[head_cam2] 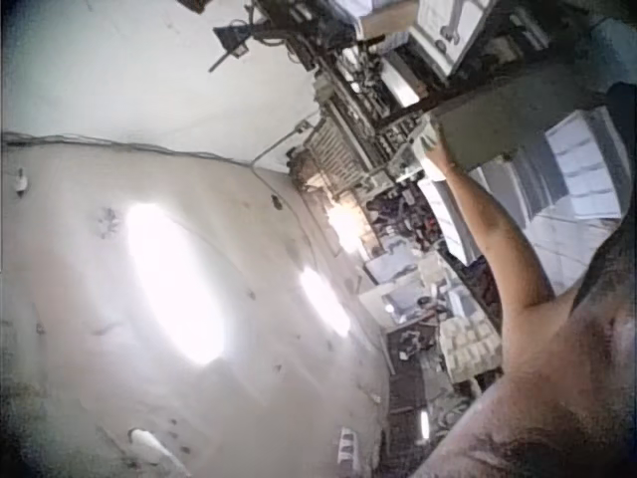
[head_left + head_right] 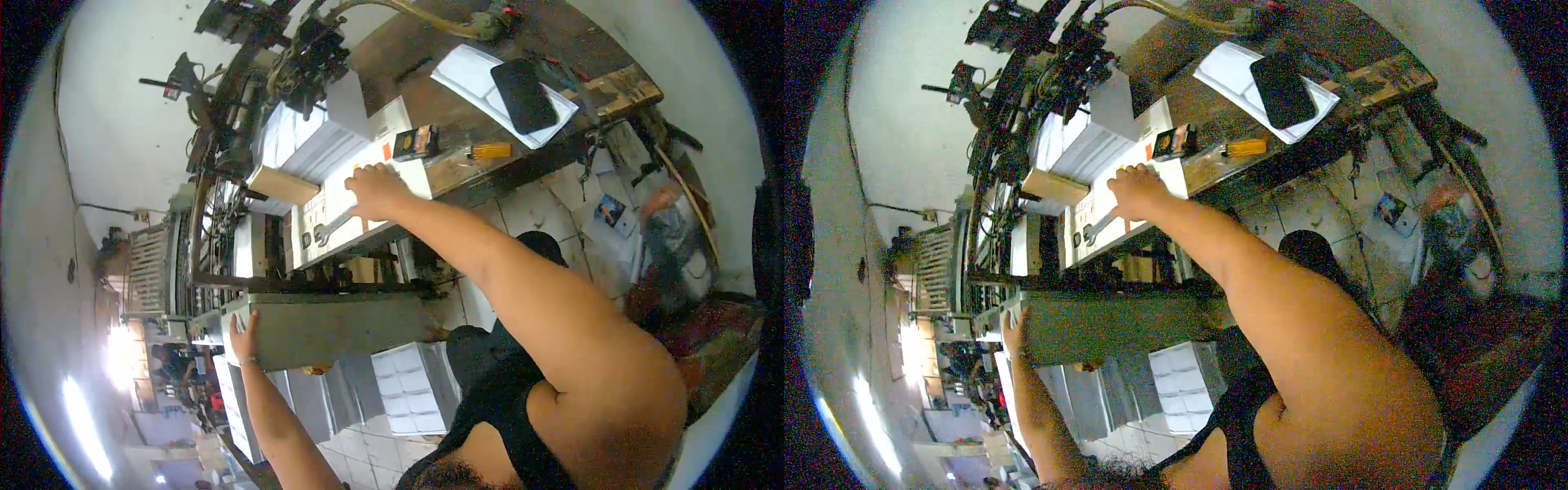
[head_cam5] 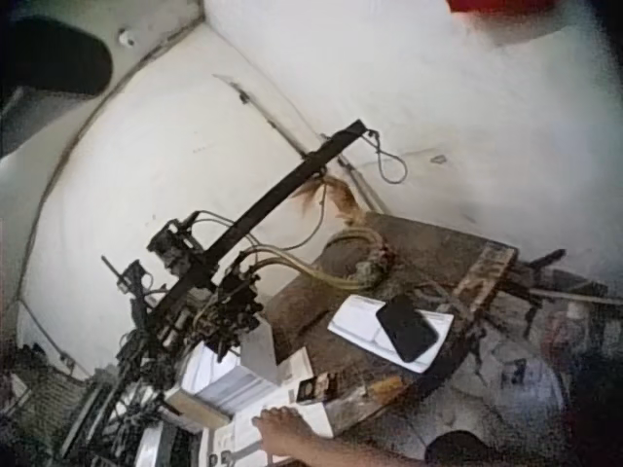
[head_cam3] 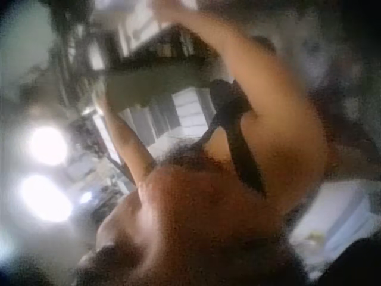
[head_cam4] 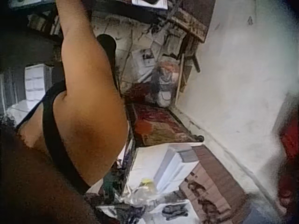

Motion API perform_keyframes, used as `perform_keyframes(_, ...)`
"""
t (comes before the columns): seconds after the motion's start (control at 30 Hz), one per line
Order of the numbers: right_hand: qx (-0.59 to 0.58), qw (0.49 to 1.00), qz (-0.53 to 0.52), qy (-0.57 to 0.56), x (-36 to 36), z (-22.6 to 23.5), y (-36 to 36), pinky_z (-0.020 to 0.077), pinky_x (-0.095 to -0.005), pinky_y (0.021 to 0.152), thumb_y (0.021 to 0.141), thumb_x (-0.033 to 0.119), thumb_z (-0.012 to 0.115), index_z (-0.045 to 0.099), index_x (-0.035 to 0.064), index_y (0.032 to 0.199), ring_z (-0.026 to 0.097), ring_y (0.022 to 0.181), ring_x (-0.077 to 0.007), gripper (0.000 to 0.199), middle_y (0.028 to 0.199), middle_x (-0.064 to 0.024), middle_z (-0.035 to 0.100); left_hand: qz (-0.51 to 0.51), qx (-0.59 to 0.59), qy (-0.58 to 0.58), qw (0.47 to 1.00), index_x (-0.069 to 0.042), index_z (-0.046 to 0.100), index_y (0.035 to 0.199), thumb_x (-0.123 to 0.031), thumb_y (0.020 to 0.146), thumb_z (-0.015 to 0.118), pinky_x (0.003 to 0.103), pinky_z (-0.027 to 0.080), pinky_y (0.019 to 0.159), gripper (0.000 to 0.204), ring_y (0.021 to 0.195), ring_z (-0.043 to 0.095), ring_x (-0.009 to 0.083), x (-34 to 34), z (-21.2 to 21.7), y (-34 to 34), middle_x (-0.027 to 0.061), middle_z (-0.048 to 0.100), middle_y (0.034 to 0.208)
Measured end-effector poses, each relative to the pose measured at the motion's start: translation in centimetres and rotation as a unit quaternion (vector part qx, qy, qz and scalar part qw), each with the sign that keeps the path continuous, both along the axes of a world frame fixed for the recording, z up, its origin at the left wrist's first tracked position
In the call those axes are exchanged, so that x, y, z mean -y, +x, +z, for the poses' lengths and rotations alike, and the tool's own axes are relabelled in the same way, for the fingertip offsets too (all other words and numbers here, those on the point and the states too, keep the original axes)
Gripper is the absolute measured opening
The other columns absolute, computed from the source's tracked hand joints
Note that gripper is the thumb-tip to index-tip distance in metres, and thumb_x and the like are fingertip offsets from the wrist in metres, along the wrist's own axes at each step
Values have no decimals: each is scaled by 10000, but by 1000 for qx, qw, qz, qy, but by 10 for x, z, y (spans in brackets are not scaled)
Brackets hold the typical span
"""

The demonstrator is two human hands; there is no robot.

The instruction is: The person operates a printing machine by clearing paper jams and adjusting the feed by hand while another person sorts paper stacks in the background.

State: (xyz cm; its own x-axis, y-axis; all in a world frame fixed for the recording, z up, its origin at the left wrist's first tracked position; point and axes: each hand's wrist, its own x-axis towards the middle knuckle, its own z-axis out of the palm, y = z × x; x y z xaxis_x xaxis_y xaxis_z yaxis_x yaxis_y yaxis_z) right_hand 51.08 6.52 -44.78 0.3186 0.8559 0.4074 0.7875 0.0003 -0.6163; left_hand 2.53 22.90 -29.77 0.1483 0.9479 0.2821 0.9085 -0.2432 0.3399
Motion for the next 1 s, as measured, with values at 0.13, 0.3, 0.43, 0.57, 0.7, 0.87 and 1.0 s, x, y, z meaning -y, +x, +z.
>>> perform_keyframes(0.13, -25, 1000, -4, 13, 0, 3, 0, 422, -501, 1067, 836, 406, 794, 692, 91, 1211, 606, 1207, -356, 500, 1201, -172, 666, -15, 39, -16, 999, 51, 492, 1522, -637, 773, 828, 400, 420, 1148, 1071, 1382, 547, 349, -15, -2, -24, 272, 562, 1496)
perform_keyframes(0.3, -39, 999, 1, -6, -2, -2, 1, 412, -506, 1080, 832, 451, 797, 683, 107, 1261, 604, 1214, -350, 562, 1229, -160, 664, -9, 78, -59, 995, 48, 494, 1523, -597, 773, 849, 399, 429, 1136, 1051, 1330, 578, 340, -6, -15, -10, 269, 578, 1473)
perform_keyframes(0.43, -53, 996, -5, 65, -1, 10, -3, 486, -543, 1000, 797, 451, 798, 707, 120, 1191, 634, 1182, -379, 522, 1162, -166, 697, 4, 55, -1, 998, 89, 491, 1504, -581, 771, 857, 410, 431, 1138, 1058, 1318, 588, 354, -20, 1, -47, 273, 588, 1459)
perform_keyframes(0.57, -45, 998, -2, 34, -2, 10, -1, 472, -513, 1055, 808, 443, 799, 691, 128, 1256, 632, 1201, -357, 558, 1224, -161, 677, 0, 47, 4, 999, 81, 503, 1496, -596, 760, 854, 427, 425, 1155, 1060, 1365, 562, 378, -11, -10, -31, 285, 573, 1475)
perform_keyframes(0.7, -32, 999, -16, 15, -3, 2, 5, 451, -495, 1080, 805, 433, 801, 702, 130, 1239, 608, 1222, -349, 539, 1264, -146, 667, 43, -22, 15, 999, 17, 524, 1506, -650, 729, 841, 442, 410, 1179, 1071, 1422, 516, 379, 22, -8, 20, 267, 542, 1518)
perform_keyframes(0.87, 6, 1000, -8, -6, 0, 19, -21, 443, -487, 1063, 810, 421, 818, 697, 121, 1241, 587, 1224, -337, 538, 1241, -129, 666, 89, -24, 3, 996, -126, 528, 1541, -767, 680, 794, 431, 399, 1201, 1106, 1460, 478, 365, 36, 6, 6, 181, 468, 1611)
perform_keyframes(1.0, 58, 998, 1, 2, -10, 1, -10, 459, -500, 1039, 799, 427, 805, 704, 109, 1219, 605, 1205, -346, 537, 1261, -142, 676, 118, -105, -1, 987, -148, 492, 1570, -811, 667, 767, 544, 299, 1244, 1154, 1506, 423, 340, 54, 31, 38, 171, 430, 1640)
